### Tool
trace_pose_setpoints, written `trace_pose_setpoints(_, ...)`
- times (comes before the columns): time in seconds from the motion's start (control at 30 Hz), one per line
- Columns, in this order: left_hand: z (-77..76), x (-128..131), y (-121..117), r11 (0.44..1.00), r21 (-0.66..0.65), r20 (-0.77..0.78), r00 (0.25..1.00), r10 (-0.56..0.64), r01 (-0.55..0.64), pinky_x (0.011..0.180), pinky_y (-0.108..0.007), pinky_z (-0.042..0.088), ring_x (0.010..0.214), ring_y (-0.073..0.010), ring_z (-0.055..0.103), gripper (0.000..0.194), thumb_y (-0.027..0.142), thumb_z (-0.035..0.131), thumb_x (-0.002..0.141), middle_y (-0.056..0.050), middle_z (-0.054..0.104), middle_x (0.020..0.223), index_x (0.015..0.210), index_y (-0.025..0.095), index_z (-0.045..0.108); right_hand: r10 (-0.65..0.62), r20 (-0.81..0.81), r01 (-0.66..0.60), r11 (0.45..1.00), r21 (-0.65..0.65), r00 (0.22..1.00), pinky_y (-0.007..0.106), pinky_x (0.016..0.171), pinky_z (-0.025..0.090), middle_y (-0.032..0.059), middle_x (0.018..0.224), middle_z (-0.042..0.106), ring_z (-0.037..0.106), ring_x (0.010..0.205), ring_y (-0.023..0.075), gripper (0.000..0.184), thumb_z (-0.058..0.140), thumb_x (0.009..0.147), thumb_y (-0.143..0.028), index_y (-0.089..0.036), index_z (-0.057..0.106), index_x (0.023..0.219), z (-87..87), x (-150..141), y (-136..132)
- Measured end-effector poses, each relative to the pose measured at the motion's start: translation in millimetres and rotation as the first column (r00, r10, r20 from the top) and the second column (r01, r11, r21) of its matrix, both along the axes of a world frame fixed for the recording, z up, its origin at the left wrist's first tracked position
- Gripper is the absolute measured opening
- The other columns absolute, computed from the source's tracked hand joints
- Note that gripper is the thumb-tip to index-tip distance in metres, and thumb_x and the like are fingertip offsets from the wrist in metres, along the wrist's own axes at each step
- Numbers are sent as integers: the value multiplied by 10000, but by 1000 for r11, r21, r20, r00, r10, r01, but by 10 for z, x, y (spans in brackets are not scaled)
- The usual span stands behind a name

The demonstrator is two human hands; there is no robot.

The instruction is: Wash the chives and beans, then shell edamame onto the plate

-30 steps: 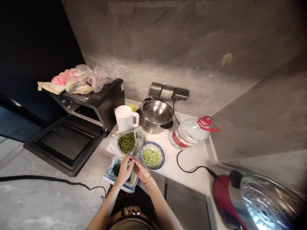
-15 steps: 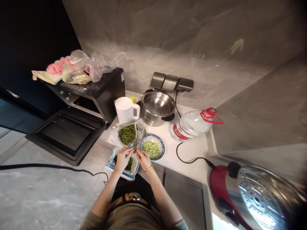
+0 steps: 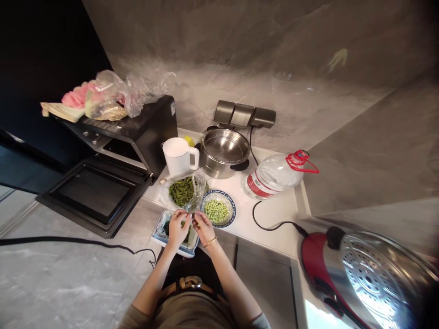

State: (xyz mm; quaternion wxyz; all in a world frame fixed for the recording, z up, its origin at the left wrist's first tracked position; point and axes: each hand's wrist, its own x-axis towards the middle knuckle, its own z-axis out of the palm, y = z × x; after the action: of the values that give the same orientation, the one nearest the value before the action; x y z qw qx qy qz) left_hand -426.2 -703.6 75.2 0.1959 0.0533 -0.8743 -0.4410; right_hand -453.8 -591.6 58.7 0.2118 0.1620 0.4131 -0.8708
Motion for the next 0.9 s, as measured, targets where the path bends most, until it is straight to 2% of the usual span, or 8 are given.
trace_pose_setpoints(0.13, -1, -40, -40, 987, 158, 104, 994, -28, 11, 673, -253, 490, 715, -142, 607, 213, 346, 557, 856, -53, 649, 826, 874, 175, 682, 15, -90, -8, 997, 74, 996, 221, 438, 245, -35, 618, 613, 381, 467, 60, 272, 804, 587, -381, -211, 696, 770, -14, 14, -15)
trace_pose_setpoints(0.23, -36, -67, -17, 938, 346, 138, 989, -58, 7, 641, -235, 469, 681, -138, 600, 257, 394, 574, 830, -43, 656, 757, 797, 167, 689, -26, -115, 36, 996, 84, 993, 225, 427, 236, -44, 598, 592, 334, 449, 52, 288, 808, 579, -366, -208, 698, 793, -38, 3, -40)
trace_pose_setpoints(0.37, -122, -96, 62, 779, 616, 219, 975, -26, -118, 563, -226, 428, 583, -124, 552, 316, 464, 644, 733, -15, 631, 628, 711, 151, 678, -82, -108, 87, 995, 40, 991, 216, 406, 219, -73, 507, 497, 305, 430, 49, 275, 829, 553, -365, -207, 647, 686, -60, -19, -65)
trace_pose_setpoints(0.47, -141, -117, 99, 686, 699, 265, 964, 15, -203, 507, -214, 369, 504, -95, 476, 309, 454, 691, 668, 14, 590, 554, 687, 147, 684, -84, -102, 86, 996, 18, 991, 211, 395, 220, -64, 520, 520, 319, 425, 45, 292, 835, 553, -373, -201, 618, 646, -60, -24, -80)
trace_pose_setpoints(0.6, -71, -144, 128, 654, 728, 228, 972, 52, -206, 588, -223, 413, 582, -111, 532, 233, 385, 715, 646, 9, 608, 585, 639, 159, 661, -94, -58, 92, 995, -30, 994, 199, 404, 270, -54, 541, 552, 391, 448, 51, 292, 838, 555, -361, -199, 605, 621, -60, -24, -102)
trace_pose_setpoints(0.73, -16, -152, 170, 611, 761, 230, 971, 60, -218, 597, -226, 432, 562, -106, 527, 246, 381, 704, 645, 17, 590, 561, 601, 160, 606, -96, -15, 94, 991, -90, 995, 196, 414, 319, -44, 564, 582, 436, 470, 59, 273, 847, 548, -340, -198, 624, 617, -78, -37, -121)
trace_pose_setpoints(0.8, -22, -139, 178, 635, 737, 230, 969, 85, -231, 602, -224, 440, 570, -107, 535, 244, 383, 691, 658, 14, 601, 581, 622, 158, 604, -79, 1, 79, 991, -106, 997, 202, 419, 339, -37, 581, 600, 444, 473, 64, 261, 845, 557, -339, -199, 638, 632, -80, -40, -131)
trace_pose_setpoints(0.9, -63, -111, 157, 708, 662, 208, 968, 141, -245, 594, -216, 441, 574, -107, 539, 231, 379, 673, 687, 14, 607, 605, 659, 158, 612, -50, 14, 51, 994, -94, 999, 209, 437, 360, -36, 585, 607, 448, 478, 68, 251, 839, 569, -349, -199, 661, 663, -58, -38, -150)
